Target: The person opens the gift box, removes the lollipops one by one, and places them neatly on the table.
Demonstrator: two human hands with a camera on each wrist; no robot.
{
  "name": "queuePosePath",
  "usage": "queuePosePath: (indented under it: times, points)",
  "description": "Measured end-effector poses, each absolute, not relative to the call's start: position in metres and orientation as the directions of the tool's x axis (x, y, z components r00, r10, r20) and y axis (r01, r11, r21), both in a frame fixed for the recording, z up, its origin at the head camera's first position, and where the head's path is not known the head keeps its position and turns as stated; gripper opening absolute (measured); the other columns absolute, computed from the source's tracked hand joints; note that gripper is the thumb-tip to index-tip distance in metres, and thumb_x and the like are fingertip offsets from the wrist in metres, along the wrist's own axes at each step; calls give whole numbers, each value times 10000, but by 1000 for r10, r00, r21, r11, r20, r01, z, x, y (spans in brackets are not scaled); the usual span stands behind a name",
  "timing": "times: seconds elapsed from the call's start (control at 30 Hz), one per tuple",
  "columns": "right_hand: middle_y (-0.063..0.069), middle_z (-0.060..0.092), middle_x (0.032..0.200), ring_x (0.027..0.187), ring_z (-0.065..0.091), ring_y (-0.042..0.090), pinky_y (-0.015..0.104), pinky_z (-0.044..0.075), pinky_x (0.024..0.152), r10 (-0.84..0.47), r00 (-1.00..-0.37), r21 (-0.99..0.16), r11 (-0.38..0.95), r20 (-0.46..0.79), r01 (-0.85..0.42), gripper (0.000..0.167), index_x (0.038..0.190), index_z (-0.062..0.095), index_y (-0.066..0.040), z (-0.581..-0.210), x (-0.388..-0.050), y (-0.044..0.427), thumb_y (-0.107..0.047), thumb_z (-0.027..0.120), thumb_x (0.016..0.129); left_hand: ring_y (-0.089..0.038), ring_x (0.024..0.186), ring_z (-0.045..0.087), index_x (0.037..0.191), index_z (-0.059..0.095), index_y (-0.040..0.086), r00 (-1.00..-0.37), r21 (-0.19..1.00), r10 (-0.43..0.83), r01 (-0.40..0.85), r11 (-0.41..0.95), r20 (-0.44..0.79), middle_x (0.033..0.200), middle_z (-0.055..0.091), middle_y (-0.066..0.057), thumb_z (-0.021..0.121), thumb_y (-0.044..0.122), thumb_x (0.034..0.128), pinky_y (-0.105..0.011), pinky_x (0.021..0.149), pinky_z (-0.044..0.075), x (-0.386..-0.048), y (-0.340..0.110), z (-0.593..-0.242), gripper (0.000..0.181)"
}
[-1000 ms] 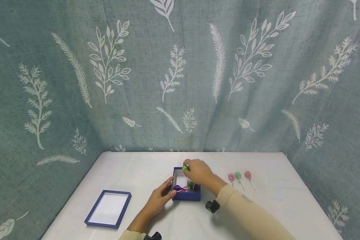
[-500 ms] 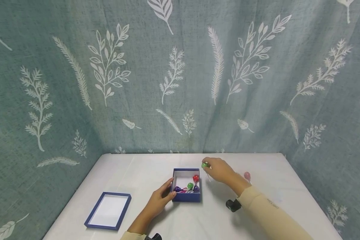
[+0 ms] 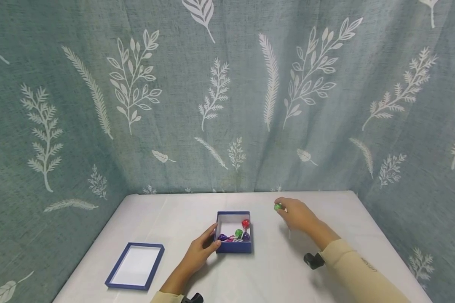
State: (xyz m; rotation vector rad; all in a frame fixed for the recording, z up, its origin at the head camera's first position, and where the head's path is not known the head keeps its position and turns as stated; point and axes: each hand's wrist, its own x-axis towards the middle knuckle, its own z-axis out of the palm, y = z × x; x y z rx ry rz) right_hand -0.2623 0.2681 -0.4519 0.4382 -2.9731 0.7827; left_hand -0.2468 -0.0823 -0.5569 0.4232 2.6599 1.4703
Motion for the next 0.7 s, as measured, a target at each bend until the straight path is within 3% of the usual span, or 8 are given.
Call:
queuePosePath:
  times: [0.33,0.6,0.7]
  points:
    - [92,654,1067,894,630,250,478,538,762,-199,-974,-445,866,112,-228,347,1294,576,-52,-452,-252,298,-211,589,986,-329,1395,333,1493,390,354,-958,838,276,210,504,75,1475,455,-57,600,552,908,-592,1104,247,-247,-82,-558,652]
    - [131,639,1028,814,621,213,369,517,606,-120,-989,-497,855,87,-147,347,1297,551,-7,-460,-244,317,-159,579,987,-331,1390,342,1496,399,317,-954,827,283,236,510,97,1456,479,-62,611,522,916,-597,1098,259,-244,-83,-556,650]
    - [134,633,1022,830,624,236,399,525,626,-95,-992,-508,852,86,-125,349,1298,546,-1,-462,-240,324,-158,572,987,-330,1391,342,1493,401,328,-954,828,284,236,509,98,1447,490,-57,614,515,917,-602,1097,257,-244,-83,-556,642]
